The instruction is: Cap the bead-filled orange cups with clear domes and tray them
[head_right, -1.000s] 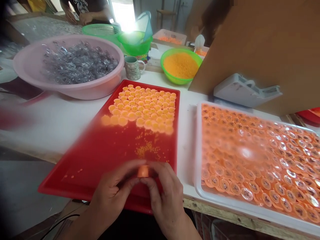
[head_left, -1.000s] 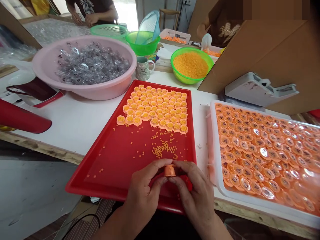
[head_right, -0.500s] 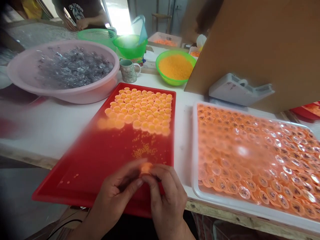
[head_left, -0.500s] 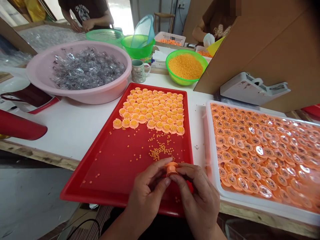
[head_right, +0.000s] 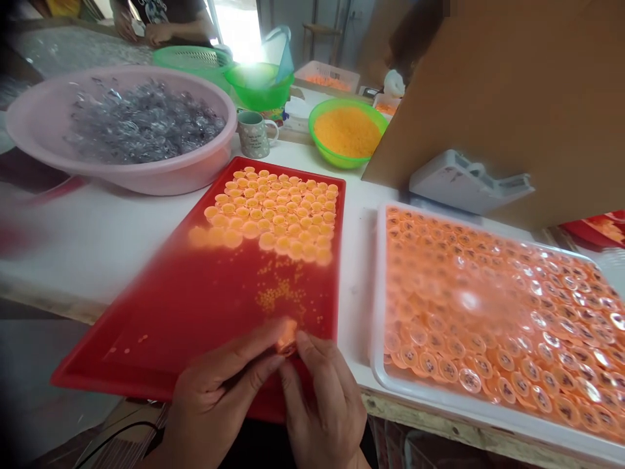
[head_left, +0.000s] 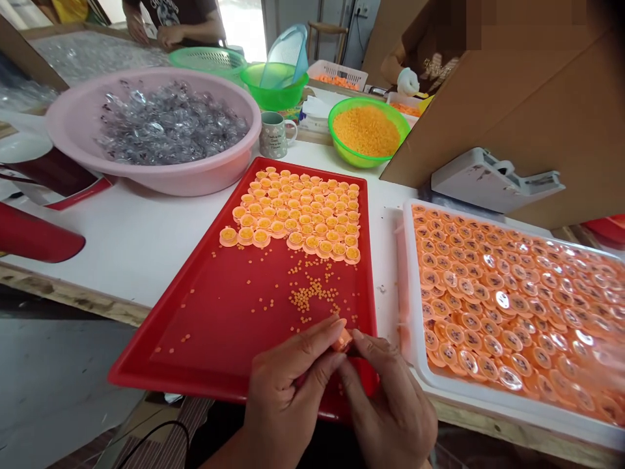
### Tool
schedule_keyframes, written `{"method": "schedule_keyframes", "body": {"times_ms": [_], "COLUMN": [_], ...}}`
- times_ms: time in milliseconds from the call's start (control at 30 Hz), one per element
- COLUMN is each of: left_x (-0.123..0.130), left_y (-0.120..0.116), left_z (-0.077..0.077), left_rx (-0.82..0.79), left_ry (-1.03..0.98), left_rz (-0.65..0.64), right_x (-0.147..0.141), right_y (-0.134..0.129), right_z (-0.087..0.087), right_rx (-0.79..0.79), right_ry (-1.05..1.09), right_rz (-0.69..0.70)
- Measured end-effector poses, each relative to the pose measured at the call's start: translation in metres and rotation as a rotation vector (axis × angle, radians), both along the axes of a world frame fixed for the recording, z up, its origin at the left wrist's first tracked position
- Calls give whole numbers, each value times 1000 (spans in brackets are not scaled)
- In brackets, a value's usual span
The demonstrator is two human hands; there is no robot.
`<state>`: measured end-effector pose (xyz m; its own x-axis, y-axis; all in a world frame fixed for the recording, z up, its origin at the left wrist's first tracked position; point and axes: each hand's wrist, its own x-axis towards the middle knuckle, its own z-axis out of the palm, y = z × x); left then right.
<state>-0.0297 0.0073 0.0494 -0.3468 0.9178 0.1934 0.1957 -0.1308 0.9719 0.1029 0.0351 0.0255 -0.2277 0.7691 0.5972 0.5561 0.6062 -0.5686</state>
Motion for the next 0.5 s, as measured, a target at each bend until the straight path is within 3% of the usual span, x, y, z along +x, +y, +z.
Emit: {"method": "schedule_keyframes", "body": {"times_ms": [133,300,500], "left_x": [1,2,-2], "left_y": [-2,-3,-7], "left_z": [-1,-1,-2], "left_rx": [102,103,-64], "left_ry": [170,214,233], "left_rz": [-12,27,38], "right_x": [5,5,-6], "right_y": [1,2,-3], "right_z": [4,4,0], "right_rx": [-25,-49,-77], "right_ry": [15,52,199], "right_rz": [66,100,36]}}
